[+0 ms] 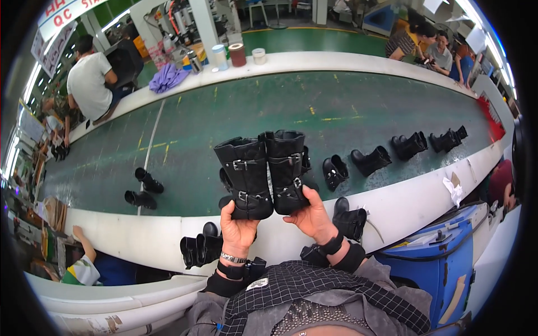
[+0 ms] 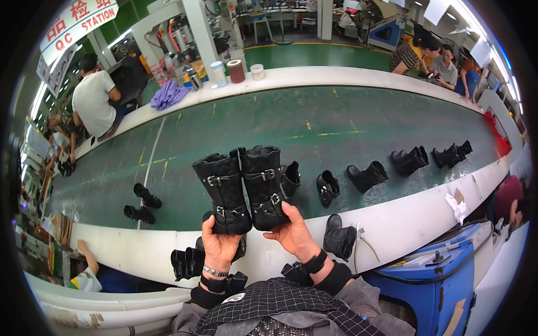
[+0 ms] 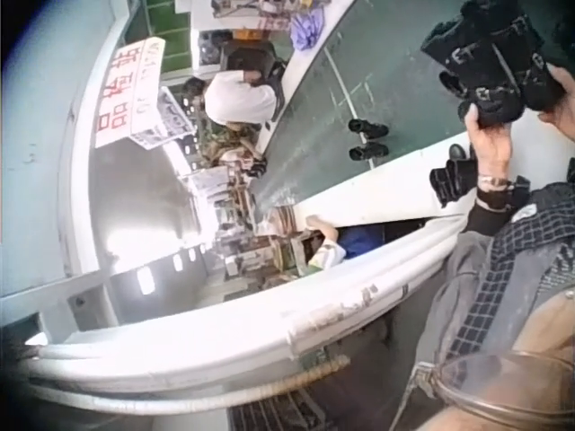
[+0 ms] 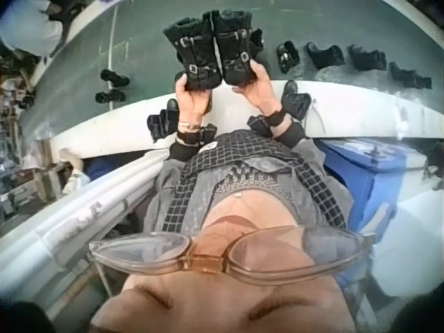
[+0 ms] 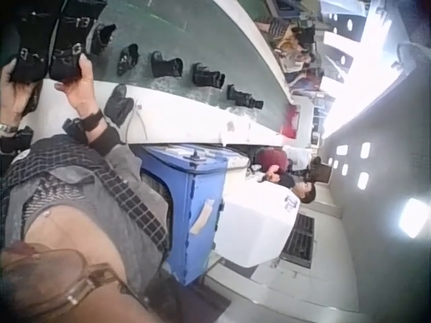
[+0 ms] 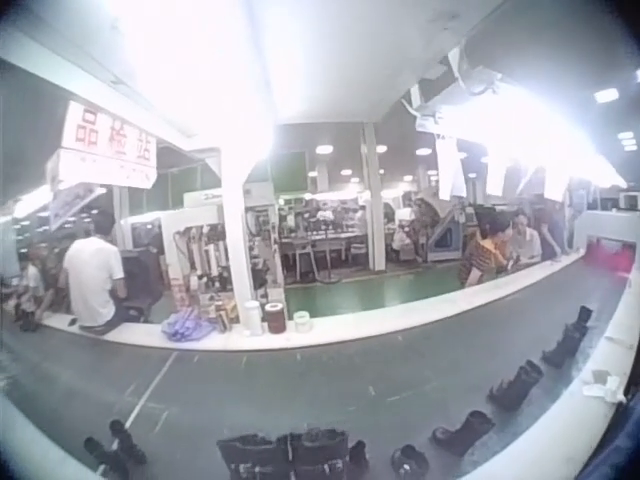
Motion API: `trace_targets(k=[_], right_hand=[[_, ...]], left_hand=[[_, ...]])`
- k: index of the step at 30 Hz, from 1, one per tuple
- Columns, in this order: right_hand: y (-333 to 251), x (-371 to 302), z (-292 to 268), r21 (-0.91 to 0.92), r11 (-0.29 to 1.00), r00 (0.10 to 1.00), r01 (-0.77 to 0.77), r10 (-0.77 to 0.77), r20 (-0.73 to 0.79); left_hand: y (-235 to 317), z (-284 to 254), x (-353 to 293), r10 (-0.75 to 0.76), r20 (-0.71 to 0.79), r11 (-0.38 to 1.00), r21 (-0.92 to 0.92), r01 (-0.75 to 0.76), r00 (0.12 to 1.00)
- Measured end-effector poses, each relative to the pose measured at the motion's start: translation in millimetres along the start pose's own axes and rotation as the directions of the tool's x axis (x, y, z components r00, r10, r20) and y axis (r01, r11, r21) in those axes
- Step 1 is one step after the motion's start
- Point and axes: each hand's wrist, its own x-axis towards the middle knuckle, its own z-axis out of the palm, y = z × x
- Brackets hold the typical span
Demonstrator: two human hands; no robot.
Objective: The recorder is performing a quality control inspection on pairs of black boots moving along a conveyor belt, checking for symmetry, alignment, and defects.
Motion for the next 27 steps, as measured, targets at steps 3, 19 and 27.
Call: trace_targets(k=[3,19,27], right_hand=[[-8.5,-4.7,43.0,-0.102,0.991,0.935,0.089,-0.048,0.350],[3.7,61.6,167.3,-0.759,0.390,0.838,0.520,-0.060,0.543],[40.4,145.3,204.7,-0.817,0.431,0.835,0.382,0.218,0.506]], left_hand=[[5.3,1.2,-4.6,-0.071,0.241,0.994,-0.064,0.089,0.968],[61.4,-55.1,-2.4,0.461,-0.025,0.878,-0.131,-0.460,0.887],[73.2,-72.5,7.4,0.519,-0.267,0.825,-0.091,-0.558,0.812]])
